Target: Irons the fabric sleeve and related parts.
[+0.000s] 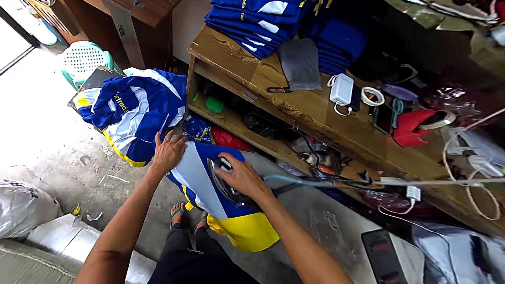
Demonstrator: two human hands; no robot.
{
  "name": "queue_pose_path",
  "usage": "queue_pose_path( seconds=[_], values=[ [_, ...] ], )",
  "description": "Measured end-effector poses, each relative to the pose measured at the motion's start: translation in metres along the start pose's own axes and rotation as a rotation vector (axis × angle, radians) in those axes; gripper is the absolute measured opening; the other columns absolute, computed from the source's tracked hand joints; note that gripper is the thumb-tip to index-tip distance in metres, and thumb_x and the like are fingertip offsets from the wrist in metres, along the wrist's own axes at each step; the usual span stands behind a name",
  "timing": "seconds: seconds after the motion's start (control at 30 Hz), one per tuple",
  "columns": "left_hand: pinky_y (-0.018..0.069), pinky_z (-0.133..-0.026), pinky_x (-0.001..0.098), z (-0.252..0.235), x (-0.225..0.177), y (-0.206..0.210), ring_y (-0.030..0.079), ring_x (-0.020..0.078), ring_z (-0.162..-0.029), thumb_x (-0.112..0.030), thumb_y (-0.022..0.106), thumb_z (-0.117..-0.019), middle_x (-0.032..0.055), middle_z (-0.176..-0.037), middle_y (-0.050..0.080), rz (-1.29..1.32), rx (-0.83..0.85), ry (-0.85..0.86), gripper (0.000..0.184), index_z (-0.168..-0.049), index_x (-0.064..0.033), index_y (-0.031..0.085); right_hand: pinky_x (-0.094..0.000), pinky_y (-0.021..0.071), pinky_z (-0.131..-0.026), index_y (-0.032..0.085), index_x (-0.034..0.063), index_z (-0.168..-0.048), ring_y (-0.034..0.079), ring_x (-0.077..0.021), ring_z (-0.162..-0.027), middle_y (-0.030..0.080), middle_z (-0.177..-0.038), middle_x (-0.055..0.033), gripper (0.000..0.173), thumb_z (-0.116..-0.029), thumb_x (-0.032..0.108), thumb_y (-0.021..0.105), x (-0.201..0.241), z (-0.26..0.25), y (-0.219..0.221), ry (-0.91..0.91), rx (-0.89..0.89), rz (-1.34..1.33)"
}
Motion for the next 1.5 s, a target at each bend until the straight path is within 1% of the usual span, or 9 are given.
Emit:
queue_pose_path(
  seconds=[0.27, 0.47, 0.63, 0.87, 0.93, 1.1, 1.23, 1.33, 1.5],
  values=[
    [0.0142, -0.117, 0.0734, -0.002, 0.015, 0.003, 0.044, 0.0327, -0.145, -0.034, 0.038, -0.1090, 0.0017, -0.145, 0.062, 0.085, 0.001, 0.004, 0.041, -0.137, -0.0236, 0.065, -0.0589, 0.0548, -0.084, 0.062, 0.0145, -0.133, 0.071, -0.0346, -0.098, 0.072, -0.107, -0.0156, 0.043, -0.0991, 0.041, 0.063, 0.032, -0.098, -0.020, -0.186, -0.034, 0.030],
    [0.0145, -0.118, 0.0707, -0.005, 0.016, 0.004, 0.045, 0.0291, -0.145, -0.034, 0.036, -0.1088, -0.0005, -0.144, 0.062, 0.068, 0.024, -0.012, 0.041, -0.136, -0.0257, 0.065, -0.0624, 0.0541, -0.071, 0.059, 0.0302, -0.139, 0.071, -0.0392, -0.087, 0.073, -0.097, -0.0158, 0.048, -0.0918, 0.027, 0.067, 0.012, 0.019, 0.029, -0.123, 0.190, 0.148],
    [0.0139, -0.118, 0.0710, -0.004, 0.014, 0.003, 0.045, 0.0299, -0.145, -0.034, 0.036, -0.1090, 0.0008, -0.144, 0.062, 0.070, 0.022, -0.014, 0.041, -0.137, -0.0260, 0.065, -0.0596, 0.0560, -0.069, 0.059, 0.0259, -0.141, 0.072, -0.0383, -0.082, 0.074, -0.094, -0.0151, 0.053, -0.0896, 0.021, 0.069, -0.028, 0.126, 0.056, -0.129, 0.205, 0.135],
    [0.0111, -0.116, 0.0772, -0.002, 0.000, -0.003, 0.035, 0.0372, -0.151, -0.033, 0.043, -0.1072, 0.0058, -0.153, 0.054, 0.034, -0.030, -0.060, 0.039, -0.136, -0.0225, 0.067, -0.0601, 0.0546, -0.069, 0.058, 0.0271, -0.142, 0.071, -0.0399, -0.083, 0.073, -0.093, -0.0168, 0.051, -0.0923, 0.025, 0.064, -0.040, 0.093, 0.022, 0.039, 0.048, 0.165],
    [0.0134, -0.117, 0.0765, 0.010, -0.016, -0.008, 0.033, 0.0420, -0.151, -0.029, 0.051, -0.1031, 0.0130, -0.155, 0.051, 0.018, -0.187, -0.045, 0.037, -0.131, -0.0142, 0.070, -0.0609, 0.0541, -0.076, 0.056, 0.0299, -0.145, 0.071, -0.0394, -0.091, 0.073, -0.100, -0.0171, 0.049, -0.0965, 0.029, 0.062, -0.032, 0.054, 0.003, 0.052, 0.076, 0.150],
    [0.0454, -0.102, 0.0587, 0.072, -0.077, -0.003, 0.058, 0.0416, -0.119, -0.023, 0.052, -0.1028, 0.0207, -0.122, 0.066, 0.213, -0.503, -0.081, 0.030, -0.117, -0.0040, 0.071, -0.0548, 0.0573, -0.071, 0.064, 0.0222, -0.135, 0.072, -0.0291, -0.083, 0.074, -0.095, -0.0089, 0.047, -0.0977, 0.051, 0.064, -0.024, -0.016, -0.018, -0.288, -0.011, 0.131],
    [0.0529, -0.094, 0.0542, 0.149, -0.133, 0.040, 0.066, 0.0361, -0.104, -0.021, 0.056, -0.0993, 0.0179, -0.106, 0.071, 0.295, -0.432, -0.116, 0.026, -0.105, -0.0031, 0.075, -0.0519, 0.0559, -0.066, 0.064, 0.0243, -0.130, 0.070, -0.0259, -0.076, 0.071, -0.085, -0.0057, 0.041, -0.0981, 0.051, 0.061, -0.027, 0.002, -0.005, -0.530, 0.156, 0.216],
    [0.0572, -0.090, 0.0498, 0.193, -0.197, 0.082, 0.069, 0.0315, -0.102, -0.019, 0.061, -0.0954, 0.0132, -0.103, 0.073, 0.346, -0.349, -0.049, 0.021, -0.102, -0.0066, 0.076, -0.0577, 0.0534, -0.070, 0.060, 0.0245, -0.137, 0.069, -0.0349, -0.080, 0.071, -0.087, -0.0130, 0.047, -0.0968, 0.049, 0.063, -0.041, 0.042, 0.006, -0.697, 0.390, 0.334],
    [0.0572, -0.091, 0.0479, 0.198, -0.310, 0.147, 0.067, 0.0306, -0.110, -0.023, 0.067, -0.0960, 0.0112, -0.117, 0.071, 0.292, -0.132, 0.175, 0.034, -0.129, -0.0134, 0.070, -0.0601, 0.0524, -0.069, 0.057, 0.0260, -0.140, 0.069, -0.0406, -0.081, 0.070, -0.088, -0.0171, 0.049, -0.0924, 0.017, 0.064, -0.078, 0.071, -0.001, -0.652, 0.380, 0.420]
  ],
)
Point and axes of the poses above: each hand's wrist, its own z-axis away from the middle knuckle, its own y-axis out of the palm, x = y × z, the point moved 3 cm from there along -z, towards the middle knuckle
